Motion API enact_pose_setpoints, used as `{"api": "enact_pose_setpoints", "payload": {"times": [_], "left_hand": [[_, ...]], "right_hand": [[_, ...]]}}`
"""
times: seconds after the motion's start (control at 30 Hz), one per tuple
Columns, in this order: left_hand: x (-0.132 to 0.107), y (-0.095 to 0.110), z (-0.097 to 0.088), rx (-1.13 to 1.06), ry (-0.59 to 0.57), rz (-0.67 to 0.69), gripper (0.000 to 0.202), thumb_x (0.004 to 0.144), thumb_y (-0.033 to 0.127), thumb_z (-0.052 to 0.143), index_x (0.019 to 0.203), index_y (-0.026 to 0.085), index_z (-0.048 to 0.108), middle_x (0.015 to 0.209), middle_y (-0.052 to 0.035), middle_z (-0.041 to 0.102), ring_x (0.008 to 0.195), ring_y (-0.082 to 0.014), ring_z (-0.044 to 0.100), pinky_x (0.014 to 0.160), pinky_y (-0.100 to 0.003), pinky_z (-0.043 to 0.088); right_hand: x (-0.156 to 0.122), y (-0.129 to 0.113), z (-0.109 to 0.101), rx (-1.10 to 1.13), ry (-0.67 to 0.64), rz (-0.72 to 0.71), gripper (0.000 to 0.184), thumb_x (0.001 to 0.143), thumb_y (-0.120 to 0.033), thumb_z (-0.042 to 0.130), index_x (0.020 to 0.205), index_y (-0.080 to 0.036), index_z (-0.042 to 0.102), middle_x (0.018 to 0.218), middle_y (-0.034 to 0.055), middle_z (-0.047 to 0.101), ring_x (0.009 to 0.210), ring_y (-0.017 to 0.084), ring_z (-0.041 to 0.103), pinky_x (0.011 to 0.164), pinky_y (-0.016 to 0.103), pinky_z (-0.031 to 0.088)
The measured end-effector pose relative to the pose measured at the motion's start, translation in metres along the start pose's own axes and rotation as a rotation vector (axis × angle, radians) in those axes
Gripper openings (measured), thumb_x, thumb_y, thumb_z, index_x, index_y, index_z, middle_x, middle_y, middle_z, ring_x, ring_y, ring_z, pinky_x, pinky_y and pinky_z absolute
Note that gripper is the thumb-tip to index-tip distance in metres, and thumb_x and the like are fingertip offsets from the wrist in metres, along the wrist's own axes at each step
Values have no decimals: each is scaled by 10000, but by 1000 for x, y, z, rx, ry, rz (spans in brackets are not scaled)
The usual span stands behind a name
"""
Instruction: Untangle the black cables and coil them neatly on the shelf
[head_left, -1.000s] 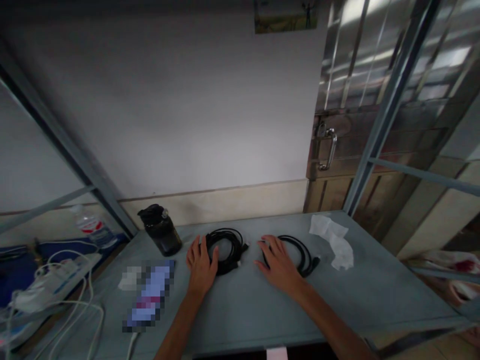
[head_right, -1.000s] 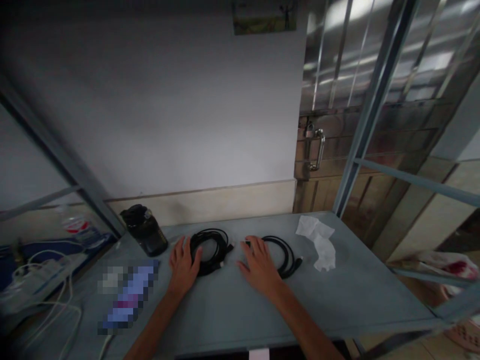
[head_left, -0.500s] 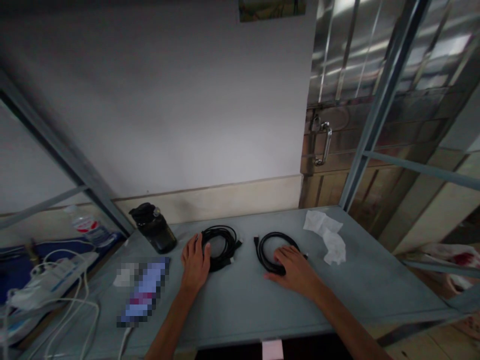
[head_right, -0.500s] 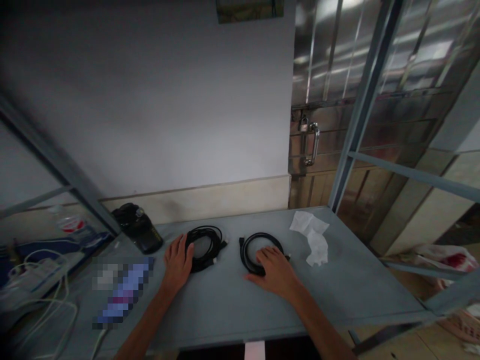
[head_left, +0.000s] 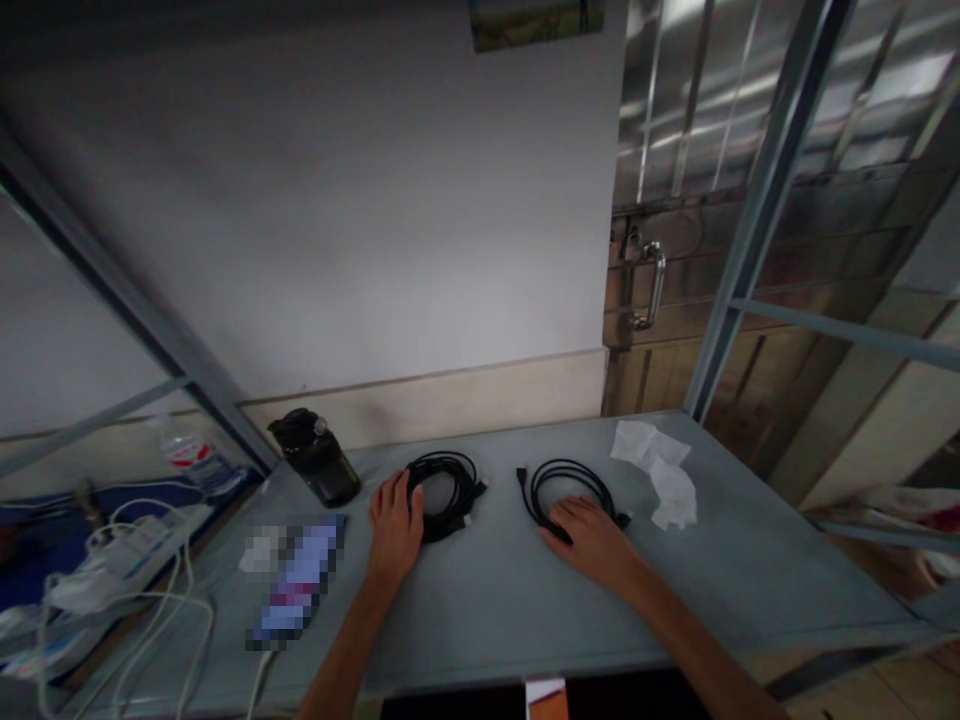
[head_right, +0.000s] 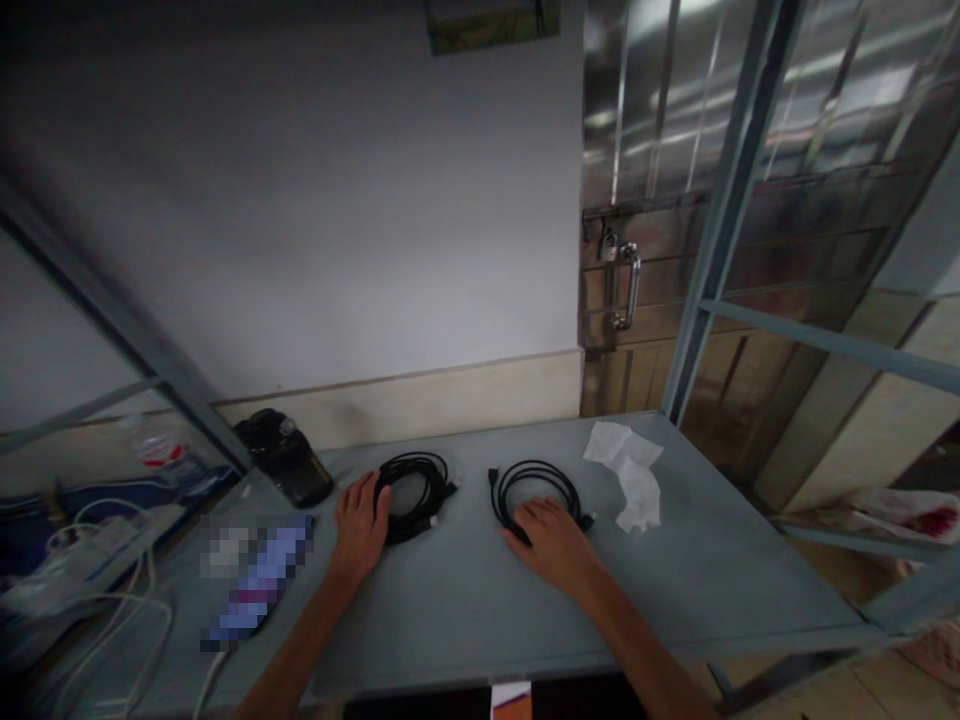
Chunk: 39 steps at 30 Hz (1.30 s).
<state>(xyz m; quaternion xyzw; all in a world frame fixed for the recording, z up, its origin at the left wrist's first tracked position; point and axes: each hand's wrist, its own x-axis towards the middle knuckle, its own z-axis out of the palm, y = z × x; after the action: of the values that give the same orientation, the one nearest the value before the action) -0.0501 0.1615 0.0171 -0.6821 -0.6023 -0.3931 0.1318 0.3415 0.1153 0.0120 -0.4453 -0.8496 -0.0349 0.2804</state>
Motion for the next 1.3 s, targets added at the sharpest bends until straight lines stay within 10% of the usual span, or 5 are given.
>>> {"api": "enact_pose_setpoints", "payload": {"times": [0.37,0.57,0.87,1.07,1.3], "left_hand": [[0,25,-25,-70,3,175,456,1182,436,483,1545,191,610,1591,-200,651,1490,-407,577,1285,-663,413],[-18,66,-32,-302,-83,323,308,1124,314,634,1414,254,716,1340,-122,803,1285,-341,720,1169,-534,534],[-23,180,-4,-1053,-660,-101,428,1141,580,600,1205,215,814,1138,-103,822,1085,-286,746,1004,-391,575],[-22,165,3,-1203,-510,-402,566,1030,752,688,893,206,748,854,-42,710,840,-226,647,803,-325,536],[-35,151,28,-1183,-260,-870,560,894,743,846,1115,237,752,1168,-122,798,1140,-307,754,1008,-419,611]], "right_hand": [[-1,-2,-5,-70,77,32,226,1205,-329,515,1062,-206,640,979,78,766,903,276,787,840,394,596],[-6,2,-5,-73,58,110,333,1247,-367,378,1062,-216,610,728,23,744,605,231,751,565,340,408],[-3,-21,-14,60,79,88,378,1247,-397,338,1086,-233,638,751,32,766,651,231,769,620,337,473],[10,-51,0,165,114,122,391,1221,-532,447,1158,-234,694,865,40,799,724,227,790,657,305,547],[15,-58,1,320,164,108,468,1249,-435,332,1232,-203,739,1022,108,842,925,234,842,883,327,653]]}}
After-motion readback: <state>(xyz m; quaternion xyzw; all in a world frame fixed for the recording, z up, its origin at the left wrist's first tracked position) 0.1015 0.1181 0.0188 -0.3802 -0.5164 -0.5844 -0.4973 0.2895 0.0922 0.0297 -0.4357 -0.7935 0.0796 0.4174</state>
